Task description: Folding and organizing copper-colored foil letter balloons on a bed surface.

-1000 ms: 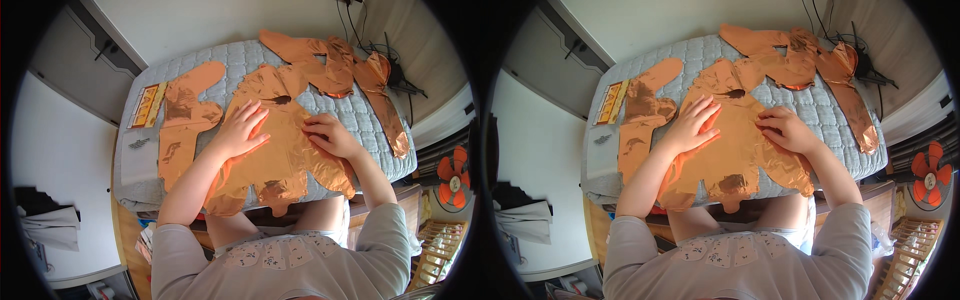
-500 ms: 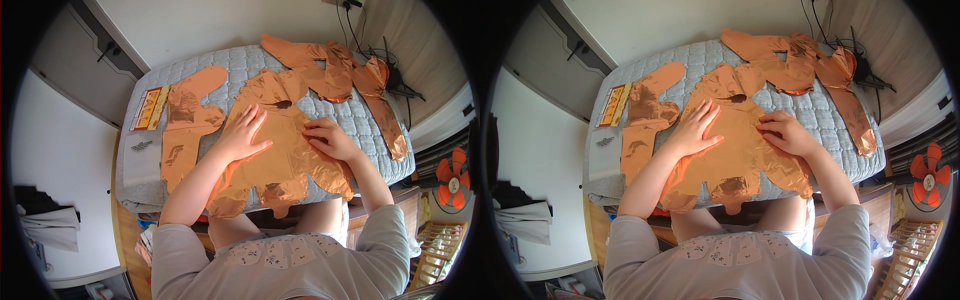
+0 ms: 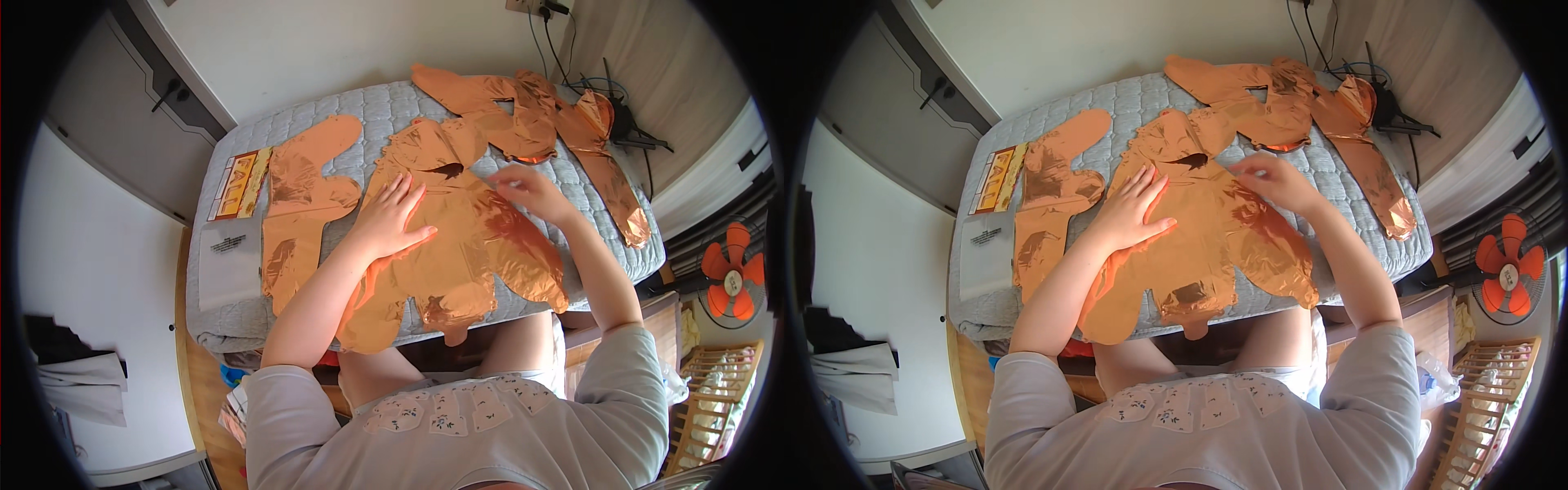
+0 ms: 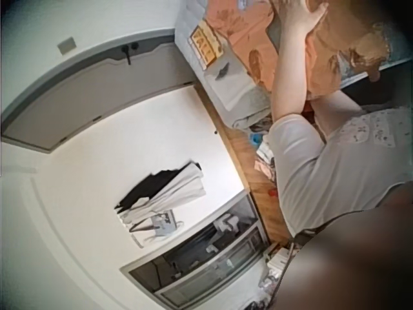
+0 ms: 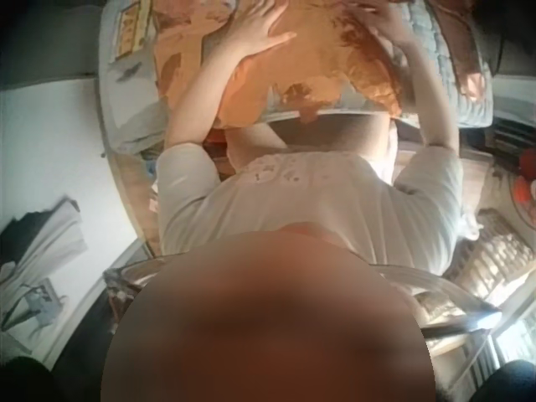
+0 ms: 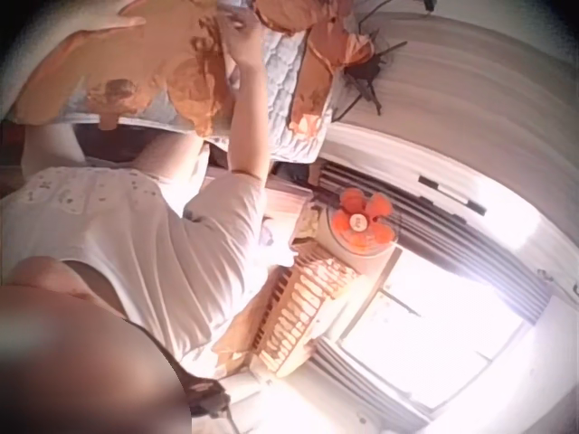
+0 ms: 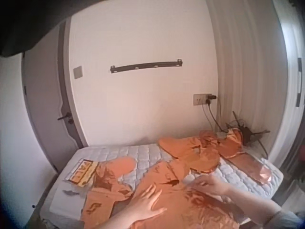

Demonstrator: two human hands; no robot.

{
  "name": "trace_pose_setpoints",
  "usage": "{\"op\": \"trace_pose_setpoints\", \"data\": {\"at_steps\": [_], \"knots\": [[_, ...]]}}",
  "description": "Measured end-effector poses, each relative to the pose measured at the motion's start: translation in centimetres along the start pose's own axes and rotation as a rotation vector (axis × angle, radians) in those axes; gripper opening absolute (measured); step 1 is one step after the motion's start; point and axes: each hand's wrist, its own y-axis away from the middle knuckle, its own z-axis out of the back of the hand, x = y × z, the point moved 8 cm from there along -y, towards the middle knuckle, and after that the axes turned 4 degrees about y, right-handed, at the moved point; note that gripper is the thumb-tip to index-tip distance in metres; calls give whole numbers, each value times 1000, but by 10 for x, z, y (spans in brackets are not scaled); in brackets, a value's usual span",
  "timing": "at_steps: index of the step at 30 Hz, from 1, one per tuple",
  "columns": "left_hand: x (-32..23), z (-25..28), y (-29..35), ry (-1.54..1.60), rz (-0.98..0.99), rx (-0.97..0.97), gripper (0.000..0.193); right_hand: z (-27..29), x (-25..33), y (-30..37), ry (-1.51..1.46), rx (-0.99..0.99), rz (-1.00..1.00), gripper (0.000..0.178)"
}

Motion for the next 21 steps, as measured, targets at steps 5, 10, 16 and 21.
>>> {"op": "trace_pose_setpoints", "data": {"at_steps": [5, 10, 16, 21], "knots": [[-5, 4, 2, -12, 41, 17, 90, 11, -17, -43, 358, -120, -552, 39], [-3, 0, -1, -7, -8, -29, 92, -7, -47, -74, 436, -166, -417, 46], [-6, -1, -4, -29, -35, -61, 91, -20, -49, -78, -208, -323, -462, 53], [-3, 2, 2, -46, -20, -67, 91, -53, 11, -79, -172, -339, -314, 48]]}}
